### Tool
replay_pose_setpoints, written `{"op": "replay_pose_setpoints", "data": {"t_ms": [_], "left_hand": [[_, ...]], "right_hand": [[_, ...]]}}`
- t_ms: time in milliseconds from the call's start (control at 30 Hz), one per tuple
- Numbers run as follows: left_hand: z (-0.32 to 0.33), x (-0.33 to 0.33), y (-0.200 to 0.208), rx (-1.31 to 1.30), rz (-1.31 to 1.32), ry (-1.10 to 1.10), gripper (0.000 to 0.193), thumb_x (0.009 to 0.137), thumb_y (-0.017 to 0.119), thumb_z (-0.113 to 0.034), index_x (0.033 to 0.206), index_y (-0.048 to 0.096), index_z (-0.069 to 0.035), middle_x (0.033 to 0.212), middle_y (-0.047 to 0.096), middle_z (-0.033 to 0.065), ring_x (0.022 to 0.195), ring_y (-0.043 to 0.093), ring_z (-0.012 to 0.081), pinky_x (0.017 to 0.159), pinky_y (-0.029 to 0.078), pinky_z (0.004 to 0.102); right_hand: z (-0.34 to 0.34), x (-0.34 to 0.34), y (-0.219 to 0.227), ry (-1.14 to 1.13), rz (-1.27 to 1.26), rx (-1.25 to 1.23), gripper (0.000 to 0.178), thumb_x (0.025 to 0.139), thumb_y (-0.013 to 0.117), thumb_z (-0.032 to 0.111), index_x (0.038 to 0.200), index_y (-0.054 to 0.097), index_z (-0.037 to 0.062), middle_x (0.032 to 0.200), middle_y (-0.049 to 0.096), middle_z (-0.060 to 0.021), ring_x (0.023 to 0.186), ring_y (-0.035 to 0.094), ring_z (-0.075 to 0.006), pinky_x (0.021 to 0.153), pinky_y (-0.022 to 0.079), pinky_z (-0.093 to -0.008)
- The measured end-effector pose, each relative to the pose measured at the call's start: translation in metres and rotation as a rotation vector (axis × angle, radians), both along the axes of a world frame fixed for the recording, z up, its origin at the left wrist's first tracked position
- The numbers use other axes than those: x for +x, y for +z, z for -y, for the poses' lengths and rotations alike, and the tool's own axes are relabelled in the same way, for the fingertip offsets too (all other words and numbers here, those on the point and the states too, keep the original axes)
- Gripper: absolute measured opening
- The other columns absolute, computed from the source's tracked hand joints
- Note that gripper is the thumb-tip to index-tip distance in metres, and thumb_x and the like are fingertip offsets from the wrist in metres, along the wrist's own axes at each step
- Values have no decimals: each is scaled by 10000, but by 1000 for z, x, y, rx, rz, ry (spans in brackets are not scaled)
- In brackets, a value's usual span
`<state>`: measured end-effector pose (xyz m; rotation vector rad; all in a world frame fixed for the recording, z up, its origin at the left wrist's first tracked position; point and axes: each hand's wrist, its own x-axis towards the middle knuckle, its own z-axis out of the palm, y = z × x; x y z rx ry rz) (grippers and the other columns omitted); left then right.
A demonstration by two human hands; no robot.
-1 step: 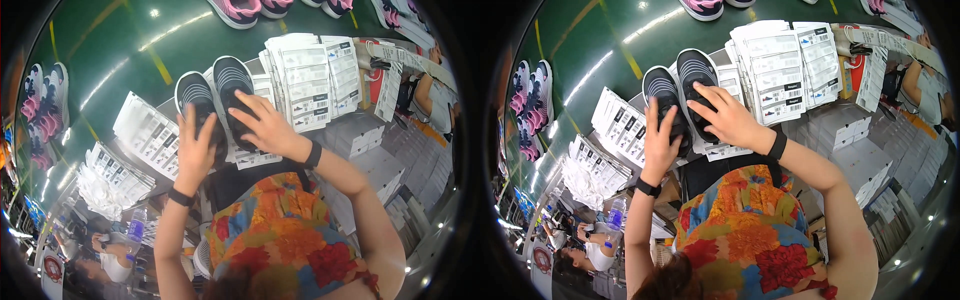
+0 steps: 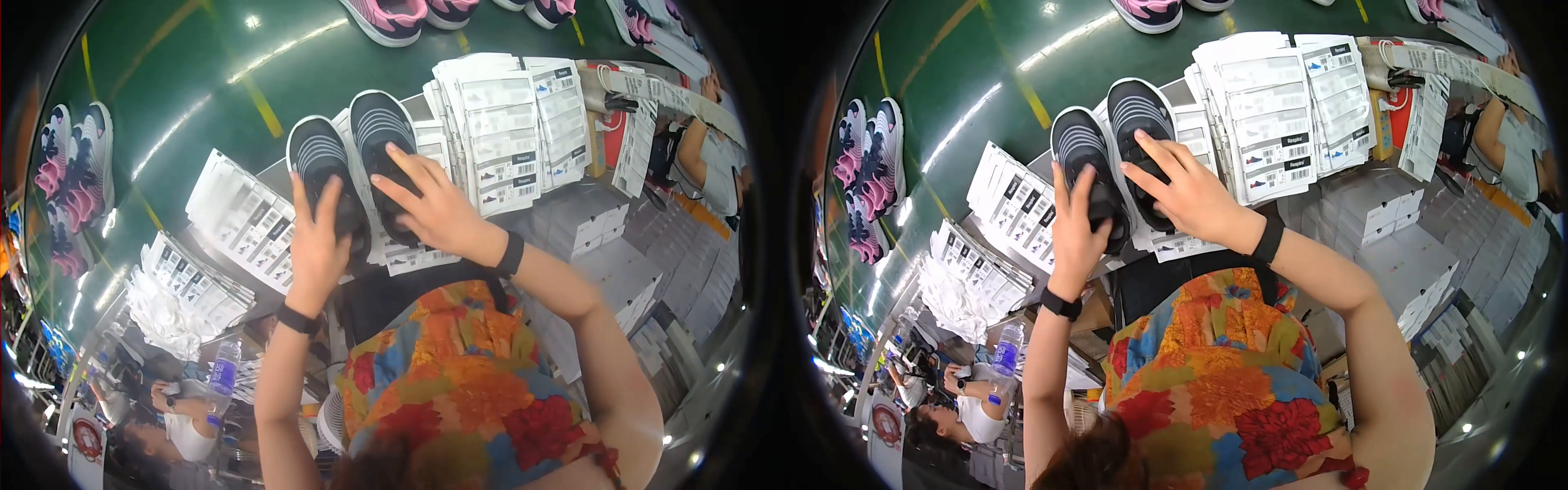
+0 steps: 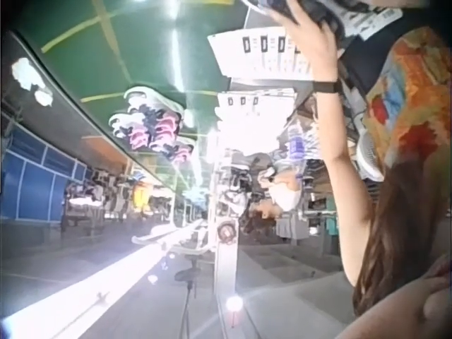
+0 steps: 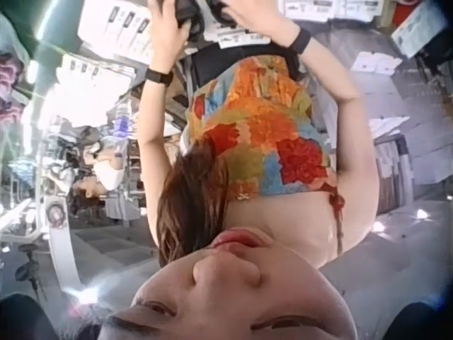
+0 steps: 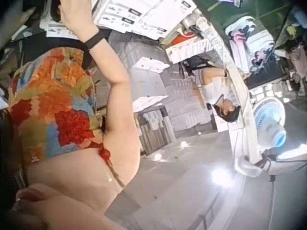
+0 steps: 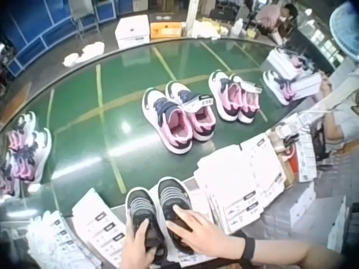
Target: The recorder is matching shoes with their corresponding labels and organizing them at a workstation in a shoe factory.
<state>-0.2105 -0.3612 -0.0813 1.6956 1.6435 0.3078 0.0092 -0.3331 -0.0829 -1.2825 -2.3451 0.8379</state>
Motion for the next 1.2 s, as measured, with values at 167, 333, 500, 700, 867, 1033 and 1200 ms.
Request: {"op": "replay_pose_setpoints", "data": {"t_ms": [167,333,500,700,867,1033,1200], "left_hand": [[-36,-3,31,56,61,2,694,649,677,68,1314,568,-96,1200,554,322,751,652,417,722,544,394],[-68,-3,148,-100,128,-3,554,662,648,42,1213,640,-18,836,681,227,662,667,320,704,523,312],[-71,-4,206,-108,214,23,639,606,581,117,1241,613,58,922,722,105,804,644,99,766,500,226],[-48,-35,184,-3,806,621,533,877,555,-27,1386,439,83,1147,656,137,978,656,199,897,510,292],[-16,-91,157,-58,830,720,522,867,525,-22,1371,449,91,1124,659,142,977,652,207,896,506,298],[0,-53,115,-149,797,925,511,855,487,-15,1352,462,100,1096,663,148,976,648,216,893,502,306],[13,-34,70,-328,874,949,505,842,449,-8,1333,475,110,1067,667,154,975,643,225,891,497,314]], "right_hand": [[-22,-5,14,-27,-5,-106,541,673,651,-51,1202,605,55,1352,524,-173,1117,517,-329,912,520,-415],[-54,7,109,35,-197,-123,394,662,661,-15,1051,671,43,808,657,-144,814,572,-340,713,504,-413],[-60,16,169,35,-173,-61,552,550,695,-33,1097,702,46,1109,705,-141,682,508,-214,634,464,-285],[-32,29,181,-276,-624,-21,535,681,654,-50,1213,624,-8,1242,648,-169,826,616,-133,789,504,-257],[2,44,145,-570,-1250,-424,661,786,688,-43,1400,454,23,1398,526,-131,1251,541,-193,1059,440,-336],[13,4,103,-615,-1684,-894,679,827,673,-11,1442,388,21,1419,501,-127,1265,524,-187,1059,442,-337],[57,44,83,-660,-1820,-825,660,845,601,-39,1465,389,45,1398,518,-100,1257,520,-174,1067,419,-308]]}}
